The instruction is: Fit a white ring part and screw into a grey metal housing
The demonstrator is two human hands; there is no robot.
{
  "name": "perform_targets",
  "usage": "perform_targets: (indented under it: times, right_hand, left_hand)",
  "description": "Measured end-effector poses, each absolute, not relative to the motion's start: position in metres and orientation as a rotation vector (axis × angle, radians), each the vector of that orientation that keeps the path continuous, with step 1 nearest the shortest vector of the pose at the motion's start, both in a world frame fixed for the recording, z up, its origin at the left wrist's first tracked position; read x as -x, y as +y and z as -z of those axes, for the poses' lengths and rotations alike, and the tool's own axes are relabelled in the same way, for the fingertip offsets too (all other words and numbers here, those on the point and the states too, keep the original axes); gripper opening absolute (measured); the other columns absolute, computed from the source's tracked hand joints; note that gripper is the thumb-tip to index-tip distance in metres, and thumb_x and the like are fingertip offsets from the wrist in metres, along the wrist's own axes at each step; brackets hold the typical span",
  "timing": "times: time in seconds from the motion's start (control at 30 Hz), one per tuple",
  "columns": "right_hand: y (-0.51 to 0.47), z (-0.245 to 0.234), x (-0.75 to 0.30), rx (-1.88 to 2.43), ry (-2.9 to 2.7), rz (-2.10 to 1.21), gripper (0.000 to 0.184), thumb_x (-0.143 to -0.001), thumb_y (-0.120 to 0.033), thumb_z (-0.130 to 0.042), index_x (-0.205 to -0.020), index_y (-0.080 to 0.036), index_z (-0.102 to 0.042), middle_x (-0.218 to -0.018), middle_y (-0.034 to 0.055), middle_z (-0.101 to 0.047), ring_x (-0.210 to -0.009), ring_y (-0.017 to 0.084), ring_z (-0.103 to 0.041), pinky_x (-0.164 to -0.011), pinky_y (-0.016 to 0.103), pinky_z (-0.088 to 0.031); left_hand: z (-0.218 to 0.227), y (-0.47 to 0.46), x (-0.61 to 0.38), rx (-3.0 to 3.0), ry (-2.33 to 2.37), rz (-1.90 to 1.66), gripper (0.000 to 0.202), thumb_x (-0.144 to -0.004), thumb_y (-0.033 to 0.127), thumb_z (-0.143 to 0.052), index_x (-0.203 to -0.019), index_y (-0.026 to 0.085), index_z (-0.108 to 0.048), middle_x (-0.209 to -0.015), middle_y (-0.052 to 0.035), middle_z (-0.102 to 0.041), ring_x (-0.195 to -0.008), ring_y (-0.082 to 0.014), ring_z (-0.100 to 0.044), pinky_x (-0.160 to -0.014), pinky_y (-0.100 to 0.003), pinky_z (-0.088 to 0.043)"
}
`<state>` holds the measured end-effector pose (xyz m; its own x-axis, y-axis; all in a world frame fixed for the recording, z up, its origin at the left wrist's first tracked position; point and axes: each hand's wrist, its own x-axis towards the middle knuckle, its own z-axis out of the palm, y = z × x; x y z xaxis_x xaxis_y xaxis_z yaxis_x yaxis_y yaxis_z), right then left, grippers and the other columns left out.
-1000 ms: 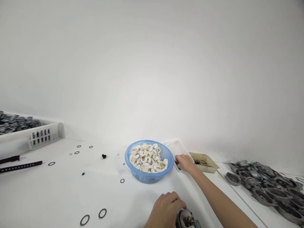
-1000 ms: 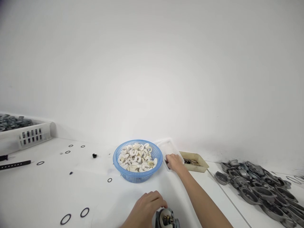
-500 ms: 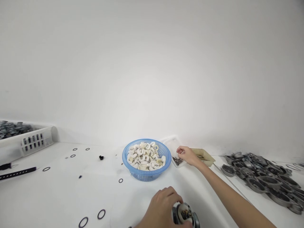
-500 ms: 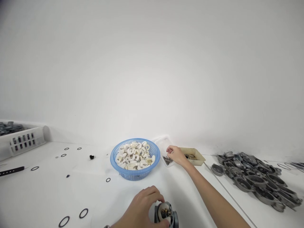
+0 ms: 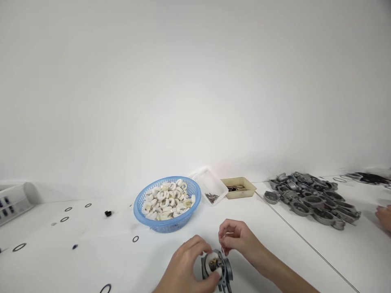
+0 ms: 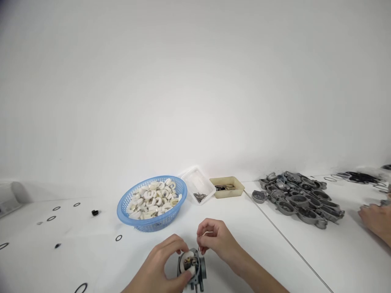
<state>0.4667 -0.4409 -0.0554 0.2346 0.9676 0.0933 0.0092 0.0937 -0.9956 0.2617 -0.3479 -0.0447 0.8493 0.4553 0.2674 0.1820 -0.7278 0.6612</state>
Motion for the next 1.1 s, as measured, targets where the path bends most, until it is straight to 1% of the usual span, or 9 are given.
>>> perform_targets:
  times: [0.13,0.2,0.37,0.53,0.67,0.83,0.97,1.1]
  right_hand:
    - [-0.44,0.06,-0.459,1.2,-1.008,-0.96,0.012,-0.074,-0.026,-0.074,-0.078,-0.021,-0.064,-0.062,-0.004,-0.063,-0.062,0.016,-0.063,-0.066,0.032,-0.051]
    - [-0.441,0.059,-0.456,1.19,-0.988,-0.959,0.011,-0.07,-0.023,-0.073,-0.076,-0.021,-0.064,-0.06,-0.0045,-0.063,-0.062,0.016,-0.061,-0.066,0.03,-0.049]
    - [-0.443,0.057,-0.451,1.166,-0.972,-0.984,0.011,-0.063,-0.019,-0.067,-0.073,-0.021,-0.065,-0.063,-0.0029,-0.067,-0.062,0.016,-0.058,-0.066,0.03,-0.047]
    - [-0.442,0.057,-0.453,1.176,-0.943,-1.015,0.01,-0.064,-0.019,-0.067,-0.074,-0.021,-0.068,-0.062,-0.0034,-0.066,-0.063,0.015,-0.055,-0.065,0.028,-0.042]
    - [-0.441,0.06,-0.455,1.193,-0.912,-1.027,0.012,-0.064,-0.019,-0.068,-0.076,-0.019,-0.07,-0.066,-0.0028,-0.066,-0.067,0.014,-0.052,-0.066,0.026,-0.038]
    - [-0.44,0.064,-0.458,1.208,-0.934,-1.055,0.011,-0.067,-0.02,-0.068,-0.078,-0.019,-0.069,-0.068,-0.0033,-0.063,-0.068,0.013,-0.049,-0.068,0.027,-0.038]
    - [-0.441,0.064,-0.459,1.233,-1.022,-1.008,0.012,-0.072,-0.022,-0.068,-0.084,-0.02,-0.07,-0.073,-0.0027,-0.063,-0.072,0.015,-0.052,-0.07,0.029,-0.038]
    - [-0.447,0.055,-0.46,1.241,-1.146,-0.937,0.015,-0.075,-0.02,-0.068,-0.088,-0.022,-0.073,-0.078,-0.002,-0.065,-0.076,0.018,-0.056,-0.075,0.031,-0.041]
  left_hand:
    - [0.042,-0.348,-0.262,-2.384,0.432,-0.542,0.021,-0.076,0.014,-0.069,-0.093,0.024,-0.062,-0.096,0.0016,-0.065,-0.091,-0.0195,-0.065,-0.084,-0.027,-0.05]
    - [0.04,-0.349,-0.262,-2.394,0.443,-0.54,0.021,-0.076,0.015,-0.07,-0.093,0.024,-0.062,-0.096,0.0017,-0.065,-0.091,-0.0198,-0.065,-0.085,-0.027,-0.05]
    - [0.036,-0.352,-0.261,-2.409,0.504,-0.529,0.019,-0.077,0.018,-0.07,-0.092,0.025,-0.06,-0.092,0.0027,-0.065,-0.089,-0.0199,-0.065,-0.084,-0.027,-0.05]
    - [0.037,-0.354,-0.261,-2.421,0.504,-0.547,0.018,-0.077,0.018,-0.07,-0.091,0.025,-0.061,-0.09,0.0034,-0.065,-0.088,-0.0192,-0.064,-0.084,-0.026,-0.051]
    - [0.037,-0.353,-0.261,-2.436,0.499,-0.55,0.017,-0.078,0.019,-0.07,-0.09,0.024,-0.06,-0.09,0.0028,-0.064,-0.087,-0.0193,-0.064,-0.083,-0.026,-0.051]
    - [0.039,-0.352,-0.262,-2.434,0.472,-0.593,0.015,-0.08,0.021,-0.07,-0.09,0.024,-0.06,-0.088,0.0017,-0.064,-0.085,-0.0197,-0.065,-0.081,-0.026,-0.052]
    - [0.041,-0.351,-0.262,-2.443,0.409,-0.647,0.015,-0.081,0.023,-0.071,-0.093,0.025,-0.061,-0.09,0.0003,-0.067,-0.084,-0.0201,-0.066,-0.078,-0.027,-0.053]
    - [0.046,-0.35,-0.262,-2.437,0.384,-0.677,0.019,-0.08,0.02,-0.071,-0.096,0.025,-0.063,-0.095,-0.0006,-0.068,-0.086,-0.0202,-0.067,-0.08,-0.027,-0.054]
